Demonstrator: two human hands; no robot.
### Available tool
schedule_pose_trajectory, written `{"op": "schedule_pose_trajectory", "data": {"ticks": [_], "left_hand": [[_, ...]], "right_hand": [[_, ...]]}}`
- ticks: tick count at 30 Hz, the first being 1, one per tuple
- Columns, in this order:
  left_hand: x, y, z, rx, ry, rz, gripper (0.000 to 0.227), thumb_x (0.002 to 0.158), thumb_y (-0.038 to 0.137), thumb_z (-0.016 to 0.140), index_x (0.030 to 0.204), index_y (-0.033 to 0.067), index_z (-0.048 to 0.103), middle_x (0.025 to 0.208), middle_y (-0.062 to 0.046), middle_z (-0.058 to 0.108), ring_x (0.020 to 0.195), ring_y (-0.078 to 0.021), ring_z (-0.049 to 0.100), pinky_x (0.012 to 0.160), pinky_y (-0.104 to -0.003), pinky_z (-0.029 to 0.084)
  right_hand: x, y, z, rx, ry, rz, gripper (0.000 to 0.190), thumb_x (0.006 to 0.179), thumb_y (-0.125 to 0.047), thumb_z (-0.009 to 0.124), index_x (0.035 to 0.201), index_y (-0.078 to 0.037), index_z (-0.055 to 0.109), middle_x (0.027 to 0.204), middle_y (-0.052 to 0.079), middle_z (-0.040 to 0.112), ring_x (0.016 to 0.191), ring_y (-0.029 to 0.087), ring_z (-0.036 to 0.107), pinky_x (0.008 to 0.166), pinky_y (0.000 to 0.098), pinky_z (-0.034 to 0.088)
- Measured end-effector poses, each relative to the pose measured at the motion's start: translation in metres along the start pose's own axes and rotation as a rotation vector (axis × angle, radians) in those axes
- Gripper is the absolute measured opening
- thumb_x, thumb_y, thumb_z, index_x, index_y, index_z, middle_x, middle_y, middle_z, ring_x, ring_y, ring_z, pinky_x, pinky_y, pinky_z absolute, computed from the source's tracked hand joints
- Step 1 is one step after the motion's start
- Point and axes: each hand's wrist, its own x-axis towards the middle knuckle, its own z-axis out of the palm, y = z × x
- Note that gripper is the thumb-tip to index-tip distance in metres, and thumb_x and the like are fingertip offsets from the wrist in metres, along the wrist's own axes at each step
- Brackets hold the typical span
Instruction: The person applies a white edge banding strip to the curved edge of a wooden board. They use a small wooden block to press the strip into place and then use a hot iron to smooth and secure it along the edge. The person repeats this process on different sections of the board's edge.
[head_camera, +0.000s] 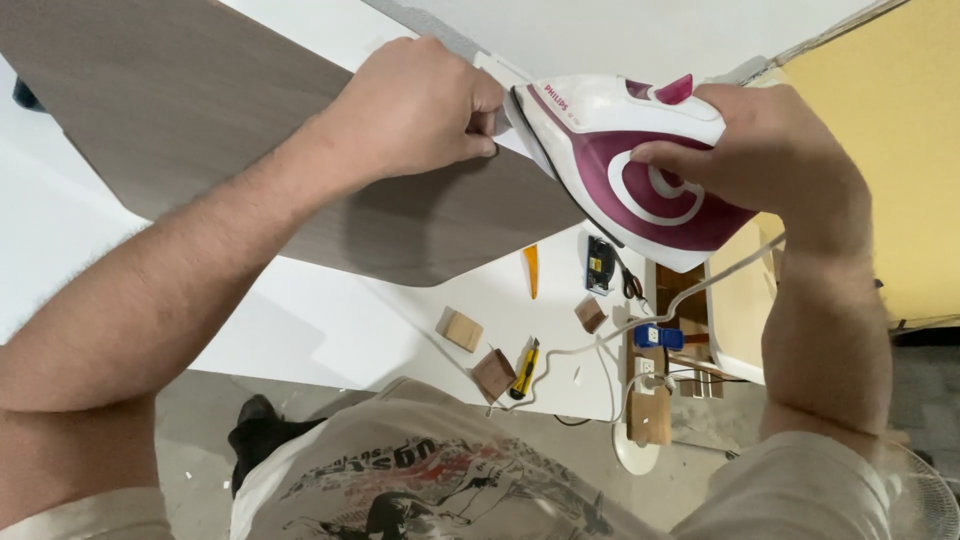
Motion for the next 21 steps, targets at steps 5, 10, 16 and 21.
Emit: {"op": "schedule_pose_trajectory", "data": {"ticks": [5, 10, 16, 21], "left_hand": [[0.0, 0.001, -0.001, 0.019, -0.031, -0.026, 0.013, 0.084, 0.035, 0.082, 0.089, 0.0253, 0.076, 0.076, 0.009, 0.074, 0.073, -0.0269, 0.067, 0.06, -0.046, 0.049], [0.0, 0.006, -0.009, -0.016, -0.03, -0.068, 0.017, 0.081, 0.031, 0.083, 0.087, 0.0213, 0.07, 0.072, 0.004, 0.07, 0.072, -0.0298, 0.064, 0.058, -0.048, 0.045], [-0.003, 0.021, -0.027, -0.104, -0.085, -0.11, 0.058, 0.079, 0.029, 0.089, 0.11, 0.012, 0.042, 0.084, -0.007, 0.074, 0.074, -0.0421, 0.066, 0.055, -0.054, 0.044], [-0.002, 0.008, -0.012, -0.005, -0.045, -0.012, 0.048, 0.081, 0.032, 0.087, 0.117, 0.0177, 0.059, 0.07, -0.007, 0.07, 0.07, -0.0385, 0.067, 0.051, -0.052, 0.045]], "right_hand": [[0.003, -0.028, -0.021, -0.133, -0.12, 0.041, 0.065, 0.088, -0.063, 0.068, 0.14, -0.023, 0.068, 0.1, 0.01, 0.077, 0.091, 0.031, 0.069, 0.076, 0.0431, 0.05], [0.005, -0.033, -0.025, -0.126, -0.13, 0.038, 0.061, 0.089, -0.06, 0.067, 0.138, -0.023, 0.068, 0.107, 0.007, 0.077, 0.097, 0.029, 0.068, 0.08, 0.0418, 0.049], [0.008, -0.028, -0.022, -0.158, -0.147, 0.044, 0.057, 0.09, -0.063, 0.067, 0.126, -0.019, 0.07, 0.109, 0.007, 0.076, 0.096, 0.032, 0.068, 0.081, 0.0436, 0.05], [0.005, -0.05, -0.032, -0.117, -0.23, 0.182, 0.055, 0.092, -0.058, 0.068, 0.12, -0.011, 0.069, 0.114, 0.007, 0.075, 0.101, 0.03, 0.068, 0.082, 0.0444, 0.052]]}}
